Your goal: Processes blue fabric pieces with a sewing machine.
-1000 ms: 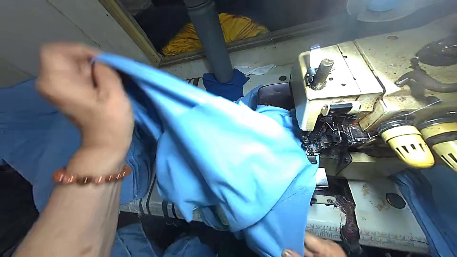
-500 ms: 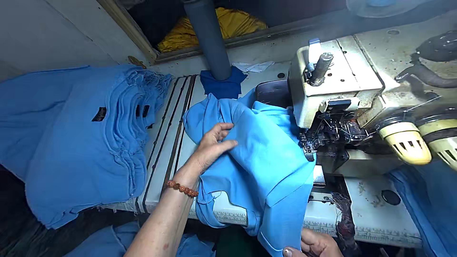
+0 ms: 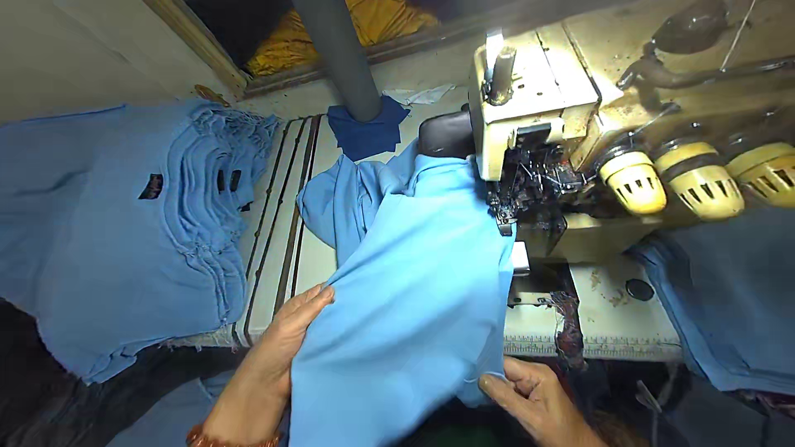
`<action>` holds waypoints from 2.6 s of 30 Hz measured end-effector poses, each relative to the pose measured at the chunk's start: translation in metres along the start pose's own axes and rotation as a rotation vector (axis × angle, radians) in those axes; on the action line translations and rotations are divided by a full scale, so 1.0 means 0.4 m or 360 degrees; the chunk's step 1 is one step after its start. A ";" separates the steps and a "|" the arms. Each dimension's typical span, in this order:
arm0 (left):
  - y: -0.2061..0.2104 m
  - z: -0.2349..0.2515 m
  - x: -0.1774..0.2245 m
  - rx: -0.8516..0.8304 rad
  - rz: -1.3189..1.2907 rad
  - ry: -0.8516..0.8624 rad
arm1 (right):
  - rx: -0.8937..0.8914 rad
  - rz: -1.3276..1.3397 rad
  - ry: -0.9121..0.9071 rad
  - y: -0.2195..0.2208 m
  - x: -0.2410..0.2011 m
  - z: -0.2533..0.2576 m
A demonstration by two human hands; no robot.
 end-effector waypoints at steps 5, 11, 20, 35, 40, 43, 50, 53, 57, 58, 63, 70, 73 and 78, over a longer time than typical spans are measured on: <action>0.020 0.077 -0.001 0.0059 0.1658 0.1017 | 0.0029 0.0042 -0.0090 -0.012 0.002 -0.020; 0.083 0.038 0.012 0.0564 0.1902 0.1619 | -0.0074 0.0002 -0.0259 -0.022 -0.012 -0.031; 0.221 -0.164 -0.172 -0.0092 0.0920 0.1730 | -0.0398 0.0077 -0.0369 -0.013 -0.070 -0.026; 0.289 -0.220 -0.052 -0.0761 0.1303 0.1739 | -0.0397 0.0273 -0.0219 -0.061 -0.068 -0.024; 0.338 -0.170 -0.033 -0.0529 0.1527 0.2182 | -0.0157 0.0339 -0.0152 -0.053 -0.110 0.026; 0.360 -0.141 0.002 -0.0386 0.1642 0.2314 | -0.0023 0.0395 -0.0228 -0.036 -0.121 0.074; 0.431 -0.105 0.077 -0.0122 0.1755 0.2362 | 0.0269 0.0388 -0.0279 -0.005 -0.140 0.158; 0.467 -0.098 0.088 -0.0044 0.1775 0.2324 | 0.0265 0.0469 -0.0258 0.006 -0.152 0.171; 0.494 -0.094 0.087 0.0002 0.1813 0.2273 | 0.0382 0.0377 -0.0267 0.015 -0.161 0.176; 0.490 -0.095 0.085 -0.0025 0.1800 0.2286 | 0.0407 0.0354 -0.0270 0.018 -0.162 0.177; 0.347 -0.132 0.072 -0.0355 0.1525 0.1970 | 0.0330 0.0285 -0.0211 0.014 -0.161 0.184; 0.079 -0.088 -0.140 -0.0103 0.1933 0.0902 | 0.0332 0.0192 -0.0121 0.013 -0.152 0.195; 0.051 -0.087 -0.219 0.0206 0.1729 0.1225 | 0.0331 0.0126 -0.0209 0.010 -0.146 0.195; -0.054 -0.064 -0.022 0.0758 0.1158 0.1526 | 0.0309 -0.0070 -0.0601 -0.019 -0.174 0.128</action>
Point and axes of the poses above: each hand's wrist, its own z-axis towards the middle knuckle, its own y-axis out of the palm, x = y × z, the point moved 3 cm from there along z, towards the middle knuckle, and after that the axes turned 7 degrees about x, right-handed, at the moved point
